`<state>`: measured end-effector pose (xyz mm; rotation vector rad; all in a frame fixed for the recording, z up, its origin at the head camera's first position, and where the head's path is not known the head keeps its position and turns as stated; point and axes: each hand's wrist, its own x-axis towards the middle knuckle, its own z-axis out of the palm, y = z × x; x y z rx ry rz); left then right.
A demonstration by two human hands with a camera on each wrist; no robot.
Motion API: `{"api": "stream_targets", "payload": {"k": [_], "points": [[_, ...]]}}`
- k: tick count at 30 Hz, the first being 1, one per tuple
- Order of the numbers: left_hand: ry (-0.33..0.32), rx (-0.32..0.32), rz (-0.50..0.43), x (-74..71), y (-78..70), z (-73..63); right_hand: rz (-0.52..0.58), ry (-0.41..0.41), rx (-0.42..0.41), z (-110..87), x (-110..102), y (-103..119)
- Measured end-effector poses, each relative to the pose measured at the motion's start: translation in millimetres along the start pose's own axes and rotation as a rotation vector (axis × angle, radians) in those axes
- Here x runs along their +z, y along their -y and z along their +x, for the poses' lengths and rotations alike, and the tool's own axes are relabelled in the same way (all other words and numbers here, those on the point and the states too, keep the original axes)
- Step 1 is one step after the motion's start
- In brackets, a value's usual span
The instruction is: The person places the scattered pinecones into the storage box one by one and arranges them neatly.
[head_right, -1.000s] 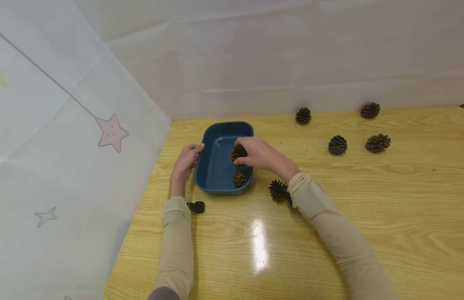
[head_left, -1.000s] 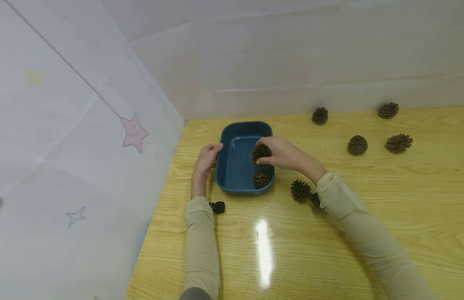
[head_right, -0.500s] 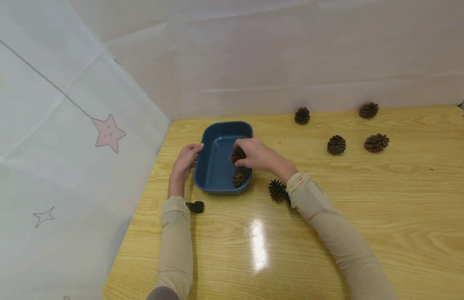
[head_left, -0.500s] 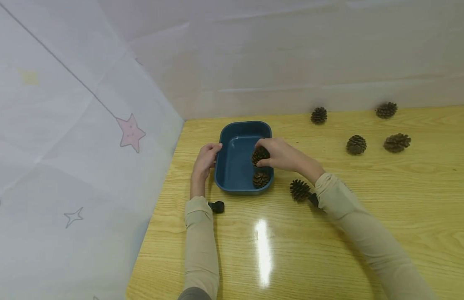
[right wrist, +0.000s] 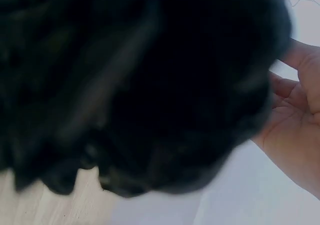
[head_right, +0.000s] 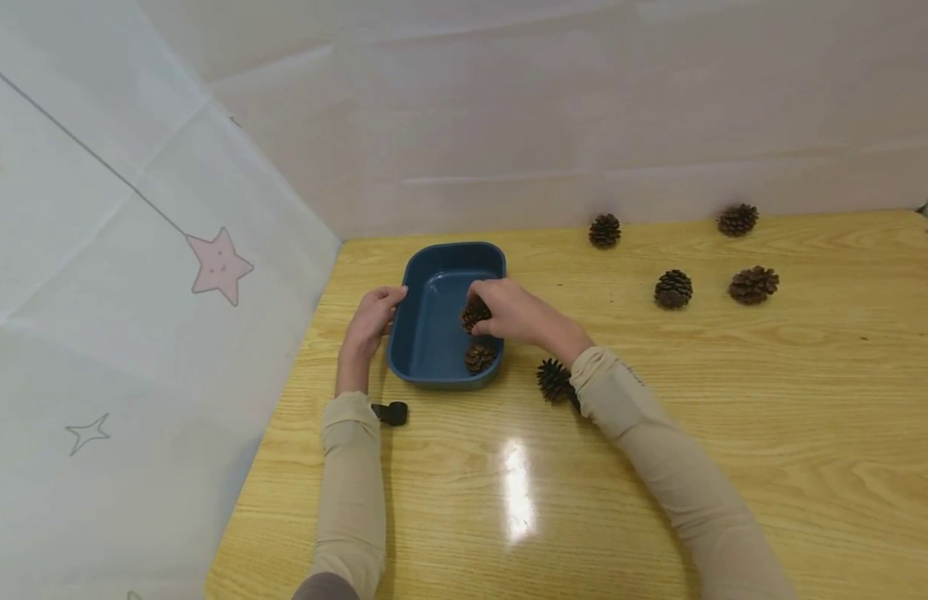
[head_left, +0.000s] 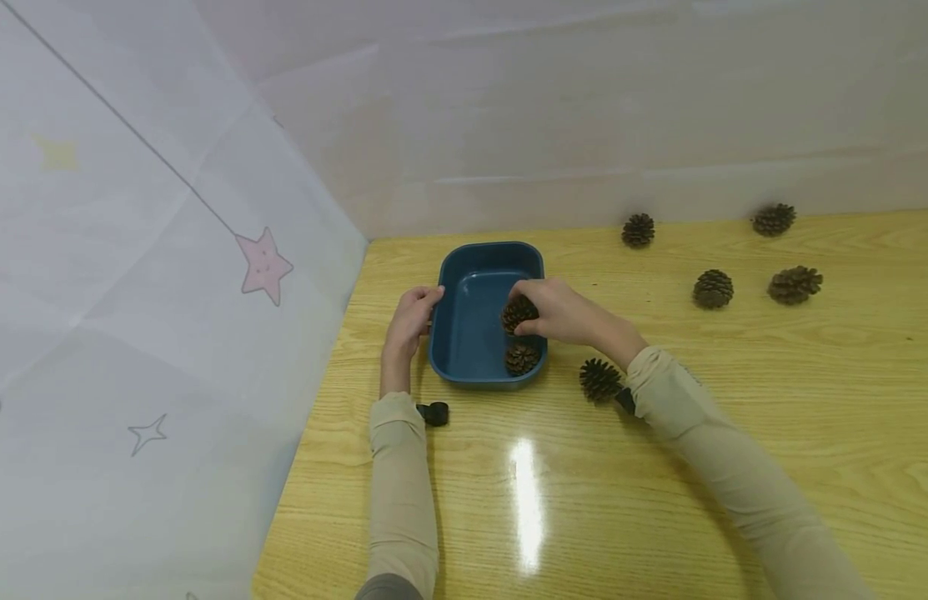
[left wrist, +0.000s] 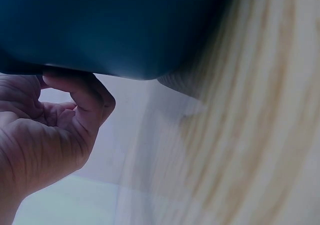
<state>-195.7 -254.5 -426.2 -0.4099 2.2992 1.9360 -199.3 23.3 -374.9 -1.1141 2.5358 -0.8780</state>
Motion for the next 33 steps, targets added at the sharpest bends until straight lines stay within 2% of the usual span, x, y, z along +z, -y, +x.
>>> {"api": "stream_targets", "payload": {"k": [33], "points": [[-0.009, -0.017, 0.022, 0.6, -1.3, -0.8, -0.067, 0.056, 0.025, 2.1, 6.7, -2.3]]}}
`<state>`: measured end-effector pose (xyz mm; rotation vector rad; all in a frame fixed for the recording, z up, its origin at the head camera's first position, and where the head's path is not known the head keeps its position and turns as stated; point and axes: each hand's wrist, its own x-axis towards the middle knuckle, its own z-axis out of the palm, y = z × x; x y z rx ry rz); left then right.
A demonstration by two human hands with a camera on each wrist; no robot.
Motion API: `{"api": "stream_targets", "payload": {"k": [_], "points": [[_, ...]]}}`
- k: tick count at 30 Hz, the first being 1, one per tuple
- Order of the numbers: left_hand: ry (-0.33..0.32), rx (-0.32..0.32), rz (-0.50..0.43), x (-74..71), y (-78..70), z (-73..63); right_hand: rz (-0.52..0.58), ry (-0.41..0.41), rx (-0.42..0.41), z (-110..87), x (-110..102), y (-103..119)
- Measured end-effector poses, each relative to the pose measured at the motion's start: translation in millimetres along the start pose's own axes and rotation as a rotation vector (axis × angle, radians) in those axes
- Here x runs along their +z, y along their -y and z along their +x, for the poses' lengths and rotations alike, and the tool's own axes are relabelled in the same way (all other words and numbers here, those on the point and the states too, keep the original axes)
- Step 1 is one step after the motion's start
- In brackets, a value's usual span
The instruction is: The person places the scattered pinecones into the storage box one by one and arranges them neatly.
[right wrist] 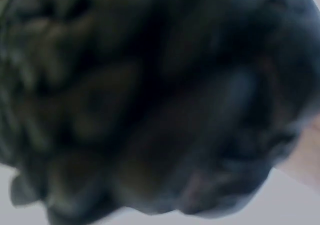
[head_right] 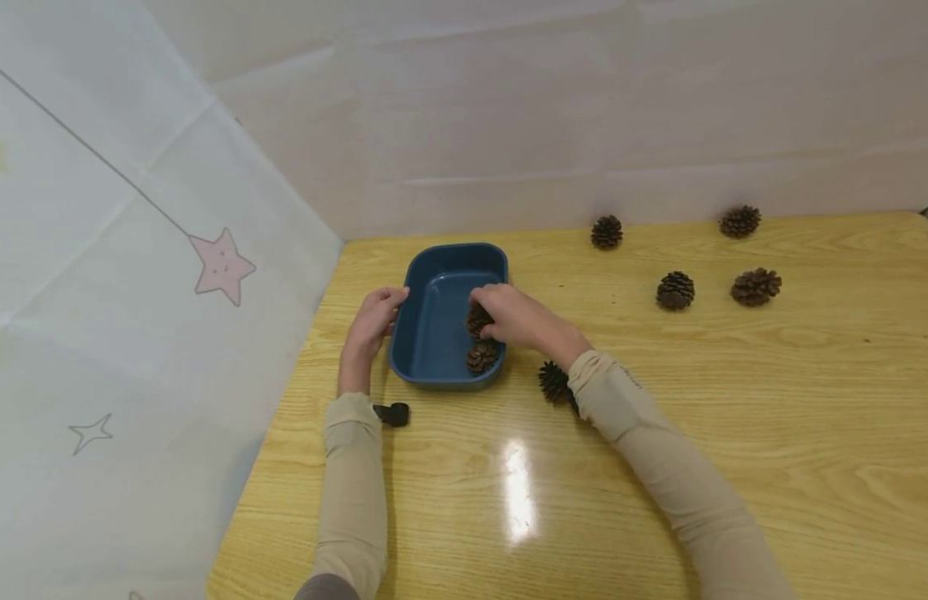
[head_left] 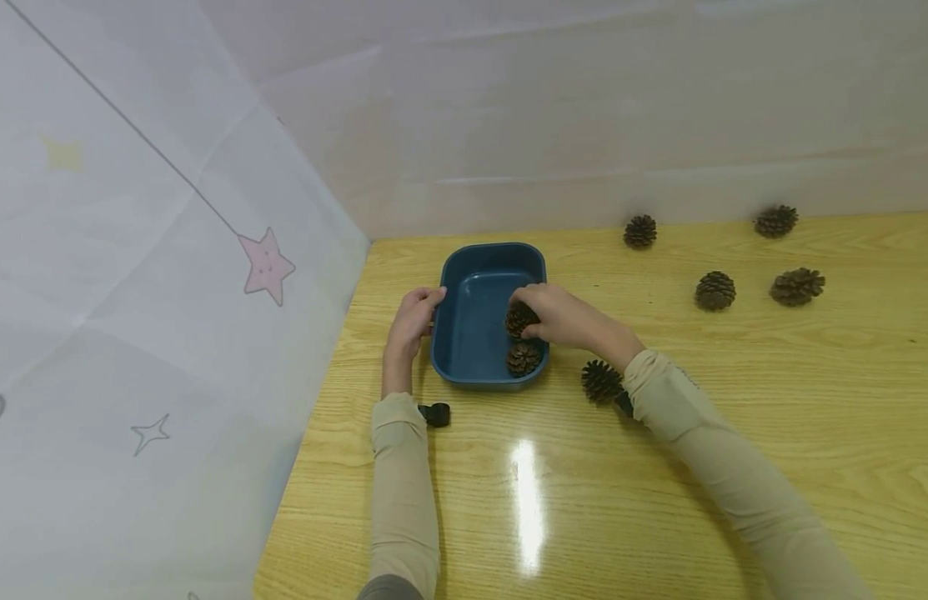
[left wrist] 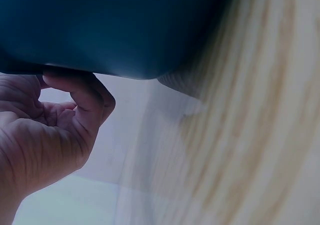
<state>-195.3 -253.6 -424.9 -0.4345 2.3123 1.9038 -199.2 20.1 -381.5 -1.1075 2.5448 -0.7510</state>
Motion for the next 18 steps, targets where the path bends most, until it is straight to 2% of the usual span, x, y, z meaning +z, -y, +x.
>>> {"api": "stream_targets", "payload": {"k": [10, 18], "points": [[0.0, 0.015, -0.005, 0.6, -1.5, -2.5, -0.059, 0.01, -0.002, 0.8, 1.4, 0.8], [0.002, 0.016, -0.011, 0.6, -0.9, -2.4, -0.172, -0.01, -0.039, 1.2, 5.3, 0.3]]}}
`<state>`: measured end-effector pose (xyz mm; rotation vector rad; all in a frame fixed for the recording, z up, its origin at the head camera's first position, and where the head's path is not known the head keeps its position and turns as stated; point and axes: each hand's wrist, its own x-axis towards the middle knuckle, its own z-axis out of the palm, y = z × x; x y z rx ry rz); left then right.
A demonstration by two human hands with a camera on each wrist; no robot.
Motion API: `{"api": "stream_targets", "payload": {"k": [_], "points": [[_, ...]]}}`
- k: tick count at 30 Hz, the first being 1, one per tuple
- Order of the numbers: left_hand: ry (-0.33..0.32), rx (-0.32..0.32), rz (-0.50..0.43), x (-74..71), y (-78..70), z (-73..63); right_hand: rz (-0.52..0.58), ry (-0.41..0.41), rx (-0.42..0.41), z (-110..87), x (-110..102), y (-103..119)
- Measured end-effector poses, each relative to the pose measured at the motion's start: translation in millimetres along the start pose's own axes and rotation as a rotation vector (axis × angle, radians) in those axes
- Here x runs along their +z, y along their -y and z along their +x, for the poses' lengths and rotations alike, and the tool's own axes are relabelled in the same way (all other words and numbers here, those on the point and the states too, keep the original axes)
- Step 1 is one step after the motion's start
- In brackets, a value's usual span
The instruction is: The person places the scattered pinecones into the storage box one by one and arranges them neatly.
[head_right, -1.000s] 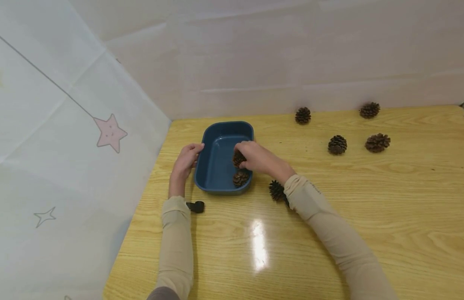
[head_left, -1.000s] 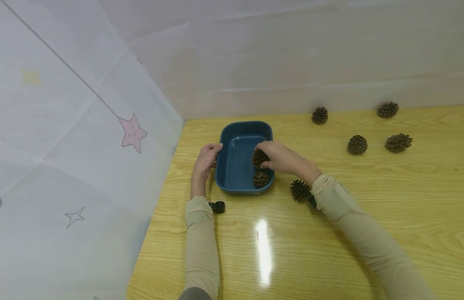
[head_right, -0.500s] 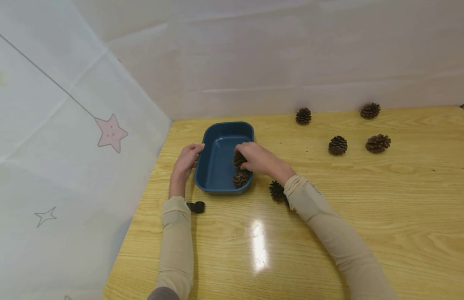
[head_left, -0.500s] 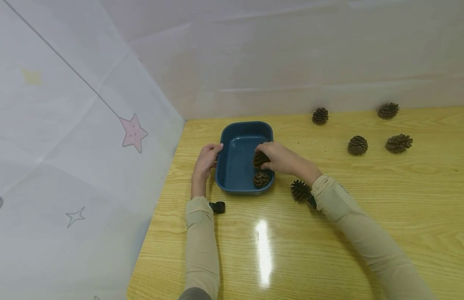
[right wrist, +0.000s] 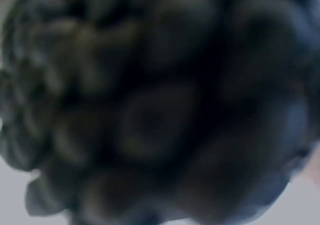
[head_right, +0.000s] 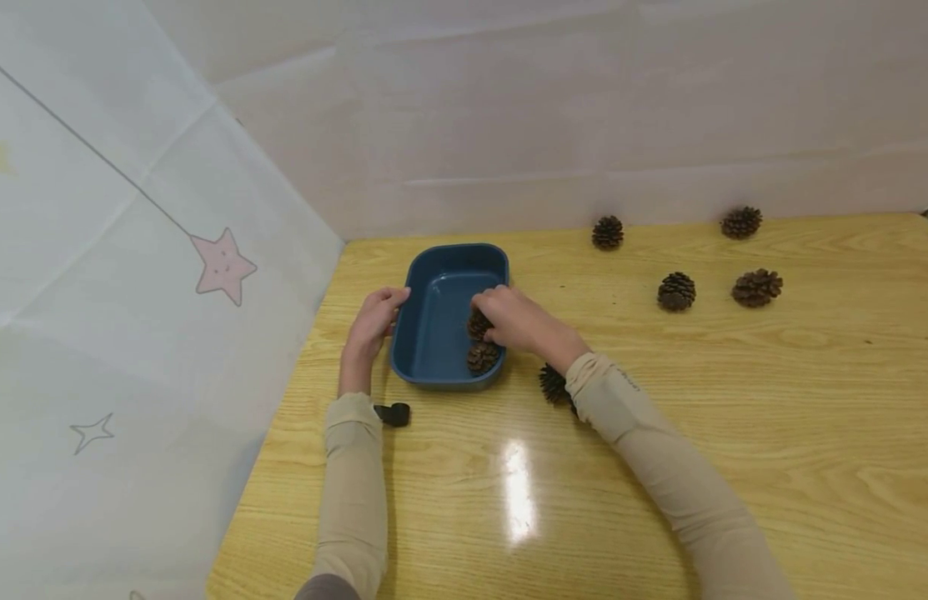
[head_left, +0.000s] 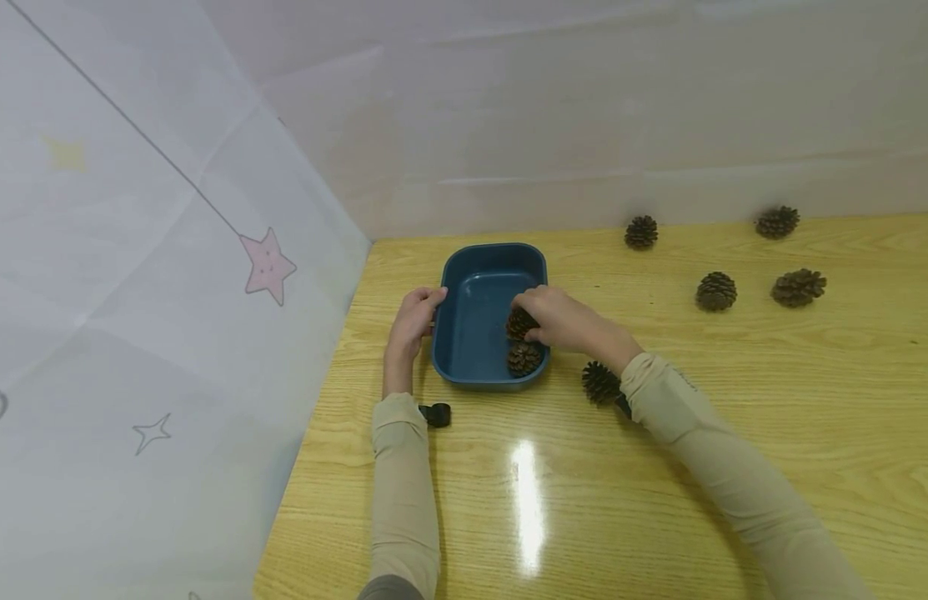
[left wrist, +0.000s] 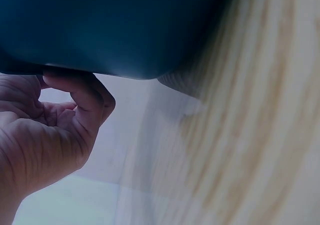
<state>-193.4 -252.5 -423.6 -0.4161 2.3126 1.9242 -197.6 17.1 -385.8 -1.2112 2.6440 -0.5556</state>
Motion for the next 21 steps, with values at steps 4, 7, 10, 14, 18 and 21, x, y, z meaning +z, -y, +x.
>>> {"api": "stream_targets", "payload": {"k": [4, 7, 10, 14, 18, 21], "points": [[0.004, 0.001, 0.003, 0.3, -0.1, 0.3, -0.031, -0.007, -0.004, 0.3, 1.9, -0.1], [0.007, 0.004, 0.003, 0.2, 0.8, 1.0, -0.047, -0.001, -0.001, 1.1, 2.2, 0.1], [0.007, 0.003, 0.005, -0.1, 1.7, 1.6, -0.058, 0.007, 0.005, 1.4, 1.9, 0.3], [0.006, -0.004, 0.008, -0.1, 1.9, 2.0, -0.048, 0.019, 0.014, 0.2, 0.7, 0.7], [0.005, -0.007, 0.021, -0.5, 1.7, 2.3, -0.004, 0.019, 0.032, -2.8, -1.7, 1.5], [0.0, -0.007, 0.029, -0.9, 1.6, 2.8, 0.016, 0.006, 0.036, -5.2, -4.4, 2.4]]}}
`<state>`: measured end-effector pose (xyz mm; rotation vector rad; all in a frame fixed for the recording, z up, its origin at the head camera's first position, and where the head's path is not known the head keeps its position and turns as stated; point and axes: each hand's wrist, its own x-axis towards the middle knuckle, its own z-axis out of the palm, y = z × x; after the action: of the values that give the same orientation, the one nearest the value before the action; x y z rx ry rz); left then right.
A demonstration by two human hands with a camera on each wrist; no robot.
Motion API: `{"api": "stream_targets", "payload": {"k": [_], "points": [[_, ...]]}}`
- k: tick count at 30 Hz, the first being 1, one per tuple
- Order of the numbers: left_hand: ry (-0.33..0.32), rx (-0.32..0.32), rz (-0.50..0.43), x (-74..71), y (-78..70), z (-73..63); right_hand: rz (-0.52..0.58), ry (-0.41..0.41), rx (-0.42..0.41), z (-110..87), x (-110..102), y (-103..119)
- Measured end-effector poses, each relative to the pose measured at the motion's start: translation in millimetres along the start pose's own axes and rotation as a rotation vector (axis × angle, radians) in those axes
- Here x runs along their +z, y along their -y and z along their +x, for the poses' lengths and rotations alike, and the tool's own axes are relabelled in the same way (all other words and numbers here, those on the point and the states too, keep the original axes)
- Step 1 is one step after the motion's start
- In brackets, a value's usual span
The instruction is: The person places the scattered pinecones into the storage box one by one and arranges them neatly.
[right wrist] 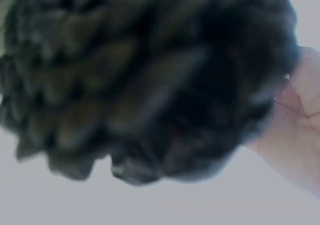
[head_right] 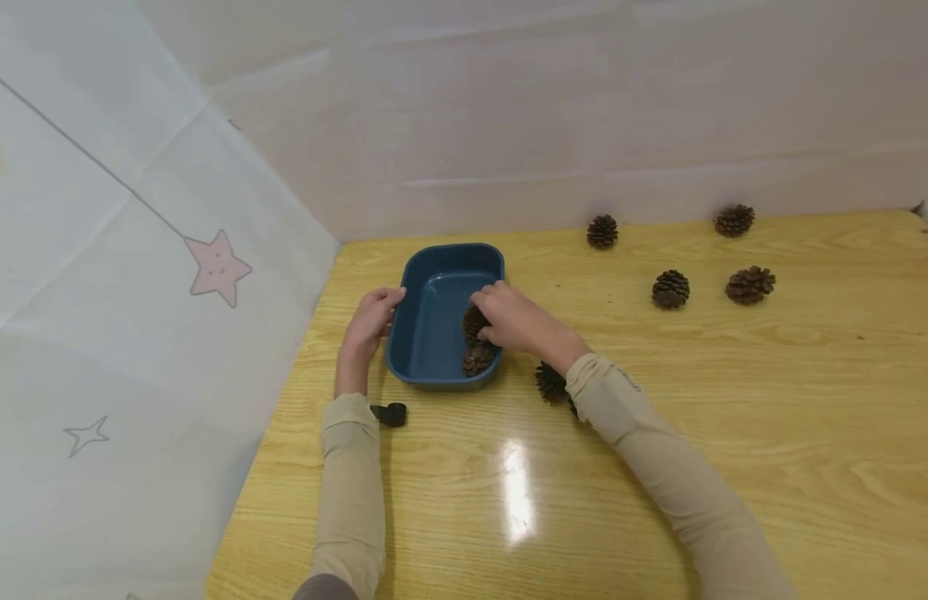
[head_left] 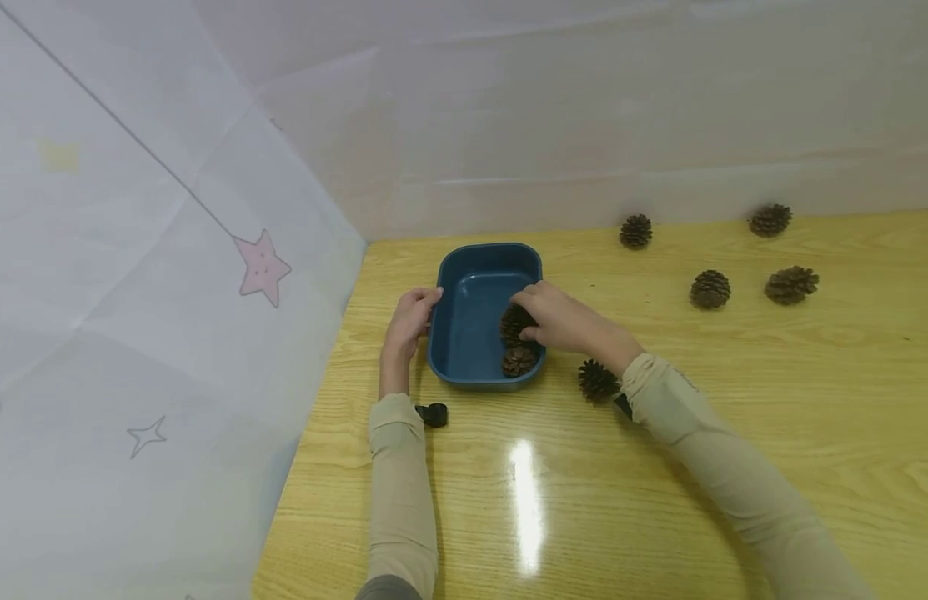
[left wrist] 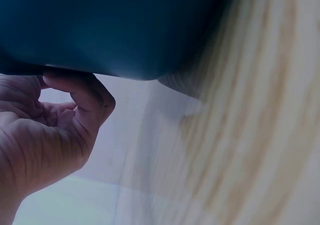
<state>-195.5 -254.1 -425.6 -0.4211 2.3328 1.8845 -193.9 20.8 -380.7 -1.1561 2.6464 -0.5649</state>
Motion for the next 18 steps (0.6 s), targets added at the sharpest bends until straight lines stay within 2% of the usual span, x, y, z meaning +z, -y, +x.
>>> {"api": "stream_targets", "payload": {"k": [6, 18], "points": [[-0.003, -0.005, 0.003, 0.1, 0.2, 1.3, 0.009, -0.028, 0.005, -4.3, -4, 0], [0.001, -0.008, 0.011, 0.2, 0.3, 2.4, 0.121, -0.051, 0.07, -15.8, -16, -4]]}}
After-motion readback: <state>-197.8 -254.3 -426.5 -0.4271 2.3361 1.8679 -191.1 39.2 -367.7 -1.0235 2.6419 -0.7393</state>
